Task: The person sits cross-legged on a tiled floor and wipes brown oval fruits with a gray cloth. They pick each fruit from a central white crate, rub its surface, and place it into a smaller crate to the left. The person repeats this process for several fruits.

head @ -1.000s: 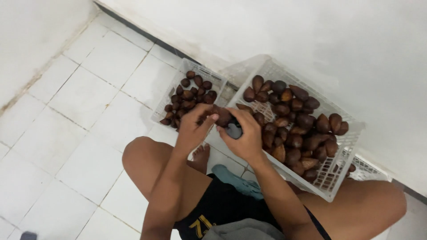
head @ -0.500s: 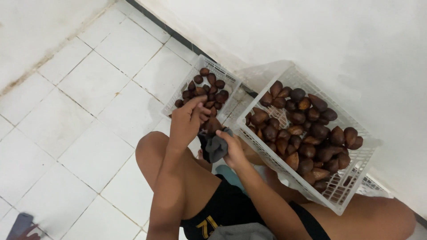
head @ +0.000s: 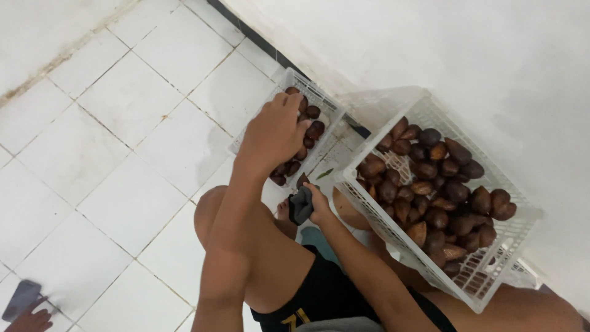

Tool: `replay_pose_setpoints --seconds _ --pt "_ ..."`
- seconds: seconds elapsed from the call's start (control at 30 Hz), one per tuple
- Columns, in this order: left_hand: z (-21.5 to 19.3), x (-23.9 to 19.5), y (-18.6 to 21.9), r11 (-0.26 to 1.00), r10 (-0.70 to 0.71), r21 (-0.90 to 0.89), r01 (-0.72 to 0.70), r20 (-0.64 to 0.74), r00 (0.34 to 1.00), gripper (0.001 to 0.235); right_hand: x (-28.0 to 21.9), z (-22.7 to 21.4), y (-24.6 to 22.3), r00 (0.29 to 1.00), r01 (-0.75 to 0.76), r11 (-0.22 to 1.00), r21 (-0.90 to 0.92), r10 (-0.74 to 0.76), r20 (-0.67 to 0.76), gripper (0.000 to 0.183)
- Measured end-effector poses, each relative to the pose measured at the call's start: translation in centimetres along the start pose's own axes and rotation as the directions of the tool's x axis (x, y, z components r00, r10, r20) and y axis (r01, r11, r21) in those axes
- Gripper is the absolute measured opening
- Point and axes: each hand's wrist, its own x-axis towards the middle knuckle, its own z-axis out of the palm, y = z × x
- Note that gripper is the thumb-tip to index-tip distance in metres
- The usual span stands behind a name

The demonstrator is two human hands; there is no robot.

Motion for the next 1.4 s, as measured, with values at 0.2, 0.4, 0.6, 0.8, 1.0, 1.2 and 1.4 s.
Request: replay_pose_setpoints --seconds 0.2,0.4,0.6,0.8,1.0,1.2,1.4 --pt "11.2 7.1 -8.8 0.945 -0.254 0.278 0.175 0.281 0.925 0.042 -1.6 4.4 -1.1 0.986 -0.024 0.998 -0.059 0.014 -0.166 0.093" --pt "10.7 8.5 -5.4 0.975 0.049 0.202 -0.092 0.208 0.977 0.041 3.5 5.8 -0.7 0.966 -0.041 0.978 -0.206 -0.014 -0.259 0.093" --pt "11.2 9.1 -4.3 0.98 0.015 0.186 -0.075 0.305 0.952 0.031 9.6 5.2 0.8 0.943 -0.047 0.969 -0.241 -0.036 -0.33 0.081" --pt "12.2 9.8 -3.3 0.969 0.048 0.215 -0.12 0.311 0.949 0.03 7.5 6.6 0.0 0.966 0.019 0.983 -0.181 -0.065 -0.251 0.077" --pt "11.4 9.5 -2.6 0.965 0.048 0.222 -0.139 0.37 0.928 0.031 4.3 7.2 -0.8 0.976 0.094 0.99 -0.103 -0.112 -0.187 0.074" --pt "11.5 9.7 -4.1 0.971 0.003 0.218 -0.096 0.39 0.921 0.034 -1.0 8.3 -3.0 0.975 0.187 0.982 -0.009 -0.186 -0.12 0.072" --pt "4.8 7.0 -1.4 0.996 -0.093 0.043 0.083 0.477 0.874 0.064 -9.4 14.2 -9.7 0.904 0.17 0.77 0.615 -0.37 0.214 0.053"
